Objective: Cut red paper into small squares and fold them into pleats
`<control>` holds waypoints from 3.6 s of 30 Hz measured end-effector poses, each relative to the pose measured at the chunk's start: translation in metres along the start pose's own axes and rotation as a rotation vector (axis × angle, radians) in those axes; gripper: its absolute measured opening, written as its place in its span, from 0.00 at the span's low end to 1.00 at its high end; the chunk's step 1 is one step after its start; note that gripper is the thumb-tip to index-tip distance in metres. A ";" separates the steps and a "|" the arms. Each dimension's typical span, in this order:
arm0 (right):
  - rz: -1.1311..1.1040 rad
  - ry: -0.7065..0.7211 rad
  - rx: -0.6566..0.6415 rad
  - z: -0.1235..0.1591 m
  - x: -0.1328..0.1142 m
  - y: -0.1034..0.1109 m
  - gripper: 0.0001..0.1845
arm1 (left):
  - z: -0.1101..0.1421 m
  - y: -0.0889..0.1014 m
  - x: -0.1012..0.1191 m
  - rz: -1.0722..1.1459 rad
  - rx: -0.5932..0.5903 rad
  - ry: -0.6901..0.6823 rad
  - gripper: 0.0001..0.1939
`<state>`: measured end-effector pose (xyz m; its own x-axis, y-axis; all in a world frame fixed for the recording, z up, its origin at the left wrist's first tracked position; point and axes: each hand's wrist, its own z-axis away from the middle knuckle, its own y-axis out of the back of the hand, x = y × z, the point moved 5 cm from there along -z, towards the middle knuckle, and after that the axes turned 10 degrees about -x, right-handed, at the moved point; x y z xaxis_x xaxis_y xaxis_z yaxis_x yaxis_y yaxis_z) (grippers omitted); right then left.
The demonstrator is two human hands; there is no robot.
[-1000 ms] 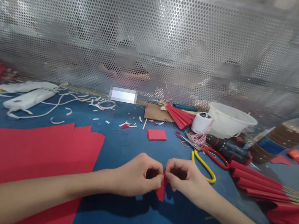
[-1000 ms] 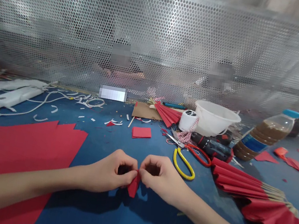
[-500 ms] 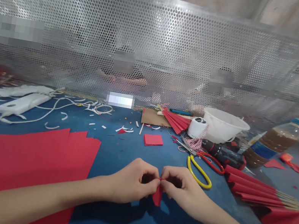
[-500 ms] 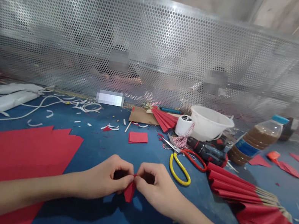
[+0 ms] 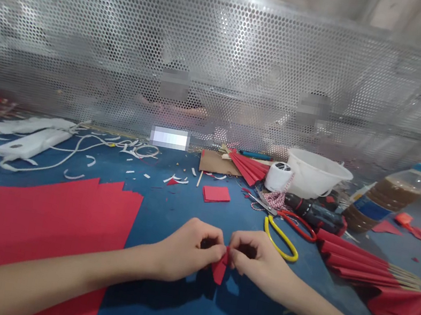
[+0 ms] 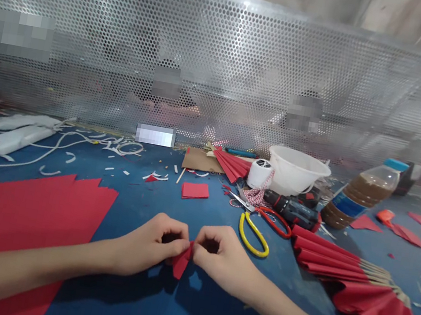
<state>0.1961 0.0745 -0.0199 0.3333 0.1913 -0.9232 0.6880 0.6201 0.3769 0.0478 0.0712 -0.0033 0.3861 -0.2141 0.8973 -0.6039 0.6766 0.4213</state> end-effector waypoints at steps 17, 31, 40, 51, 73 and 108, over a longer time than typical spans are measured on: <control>-0.082 0.052 0.023 0.001 -0.003 0.001 0.16 | -0.002 0.011 -0.011 0.212 0.171 -0.082 0.13; 0.287 0.476 0.245 0.016 -0.024 0.000 0.04 | -0.008 0.015 -0.013 0.246 0.056 -0.101 0.13; 0.355 0.471 0.240 0.017 -0.029 -0.001 0.03 | -0.008 0.015 -0.011 0.229 0.047 -0.098 0.13; 0.449 0.427 0.190 0.018 -0.024 -0.006 0.06 | -0.008 0.013 -0.014 0.205 0.078 -0.051 0.12; -0.187 0.107 0.149 0.003 -0.001 0.004 0.12 | -0.004 0.012 -0.006 0.212 0.019 -0.118 0.13; -0.029 0.071 0.105 0.004 -0.011 0.003 0.15 | 0.001 0.012 0.000 -0.080 0.153 -0.084 0.08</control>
<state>0.1974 0.0712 -0.0079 0.2684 0.2298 -0.9355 0.7616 0.5440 0.3522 0.0398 0.0785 0.0020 0.3810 -0.3255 0.8654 -0.6754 0.5413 0.5009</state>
